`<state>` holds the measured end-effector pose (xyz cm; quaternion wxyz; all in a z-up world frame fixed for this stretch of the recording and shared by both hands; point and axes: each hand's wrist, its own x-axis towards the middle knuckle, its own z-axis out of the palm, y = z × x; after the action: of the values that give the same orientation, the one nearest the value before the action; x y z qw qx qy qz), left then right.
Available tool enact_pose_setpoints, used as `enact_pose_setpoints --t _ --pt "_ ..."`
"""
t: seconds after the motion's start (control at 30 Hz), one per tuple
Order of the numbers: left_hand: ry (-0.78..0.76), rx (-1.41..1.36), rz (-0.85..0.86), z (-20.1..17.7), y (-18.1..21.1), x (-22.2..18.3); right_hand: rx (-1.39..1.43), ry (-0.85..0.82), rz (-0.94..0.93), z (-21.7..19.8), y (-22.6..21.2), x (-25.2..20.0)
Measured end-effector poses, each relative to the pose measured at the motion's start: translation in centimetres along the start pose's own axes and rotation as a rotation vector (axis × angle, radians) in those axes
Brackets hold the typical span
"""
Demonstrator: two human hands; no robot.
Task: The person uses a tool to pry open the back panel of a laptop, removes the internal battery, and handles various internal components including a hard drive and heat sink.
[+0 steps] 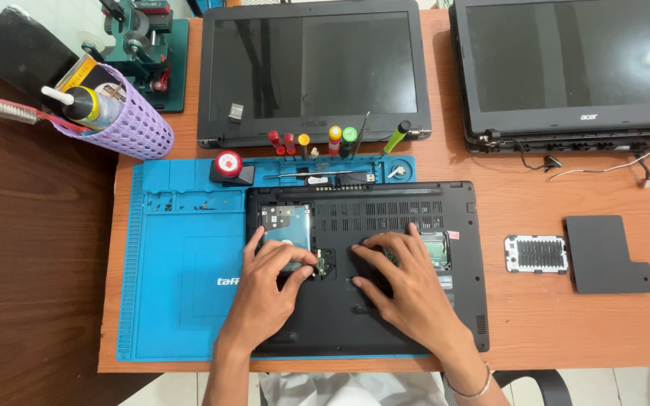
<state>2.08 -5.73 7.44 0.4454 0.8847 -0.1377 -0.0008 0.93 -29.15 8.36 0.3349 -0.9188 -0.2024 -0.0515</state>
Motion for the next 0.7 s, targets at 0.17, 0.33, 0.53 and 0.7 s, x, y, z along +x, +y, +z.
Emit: enact_pose_setpoints --t 0.17,0.33,0.53,0.7 --pt "0.144 0.011 0.012 -0.9 0.2 0.0 0.039 -0.042 -0.022 0.9 -1.3 0.6" --pt "0.269 0.092 -0.031 -2.2 -0.9 -1.3 0.018 -0.08 -0.047 1.9 -2.2 1.5" --pt "0.34 0.116 -0.063 -1.7 -2.4 -3.7 -0.022 -0.113 -0.066 2.4 -2.6 2.4" --pt "0.364 0.024 -0.223 -1.2 -2.9 -4.6 0.034 -0.122 -0.08 2.3 -2.8 2.7"
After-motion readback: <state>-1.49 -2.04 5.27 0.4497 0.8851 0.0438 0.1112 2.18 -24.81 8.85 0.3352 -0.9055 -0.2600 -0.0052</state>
